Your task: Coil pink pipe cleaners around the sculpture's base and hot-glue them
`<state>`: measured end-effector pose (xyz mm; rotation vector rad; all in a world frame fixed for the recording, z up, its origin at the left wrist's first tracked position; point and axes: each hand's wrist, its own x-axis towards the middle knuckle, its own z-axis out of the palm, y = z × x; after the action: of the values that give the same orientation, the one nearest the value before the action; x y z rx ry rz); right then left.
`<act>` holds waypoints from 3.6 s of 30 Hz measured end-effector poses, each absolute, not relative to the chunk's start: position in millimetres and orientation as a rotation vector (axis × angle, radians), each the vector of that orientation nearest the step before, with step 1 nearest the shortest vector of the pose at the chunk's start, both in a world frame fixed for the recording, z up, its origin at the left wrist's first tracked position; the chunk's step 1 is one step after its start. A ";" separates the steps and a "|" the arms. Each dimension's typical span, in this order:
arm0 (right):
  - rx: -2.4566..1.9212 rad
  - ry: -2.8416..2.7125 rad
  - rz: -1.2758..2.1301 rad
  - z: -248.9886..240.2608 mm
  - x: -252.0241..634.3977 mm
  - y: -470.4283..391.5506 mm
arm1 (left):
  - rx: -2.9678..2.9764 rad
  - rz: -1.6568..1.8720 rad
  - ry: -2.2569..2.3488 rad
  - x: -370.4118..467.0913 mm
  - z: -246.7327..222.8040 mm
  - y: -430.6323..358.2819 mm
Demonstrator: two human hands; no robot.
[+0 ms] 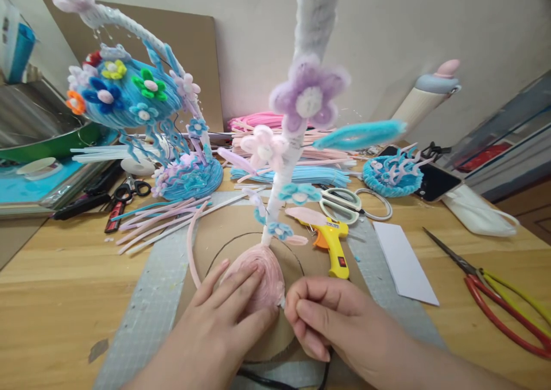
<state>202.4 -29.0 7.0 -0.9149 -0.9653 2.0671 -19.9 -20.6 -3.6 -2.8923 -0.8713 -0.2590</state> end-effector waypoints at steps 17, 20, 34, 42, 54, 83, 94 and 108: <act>-1.107 -1.040 2.012 12.0 197.3 -28.4 | -2.904 -0.299 -0.968 -15.8 -1.4 -23.5; -1.107 -1.011 2.030 14.6 197.0 -27.5 | -2.920 -0.261 -0.877 -18.3 0.2 -20.6; -0.852 -0.816 2.138 8.0 205.0 -27.2 | -2.888 -0.214 -0.928 -15.8 1.5 -23.0; -0.811 -0.745 2.044 10.3 206.9 -25.0 | -2.901 -0.233 -0.950 -15.6 2.3 -24.2; -0.669 -0.622 2.048 15.4 208.5 -28.6 | -2.899 -0.250 -0.962 -15.5 -0.5 -25.0; -0.873 -0.834 1.821 7.4 215.3 -21.3 | -2.923 -0.322 -1.101 -10.6 1.0 -30.1; -1.482 -2.118 0.729 10.0 219.4 -22.4 | -2.895 -0.244 -1.046 -15.7 -0.5 -25.7; -1.566 -2.253 0.764 8.9 214.1 -27.4 | -2.897 -0.355 -1.014 -13.9 -2.6 -26.3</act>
<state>214.1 -27.4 8.9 -1.5665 -2.2532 0.7636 -13.9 -26.3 -2.6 -2.8969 -1.0136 -0.3554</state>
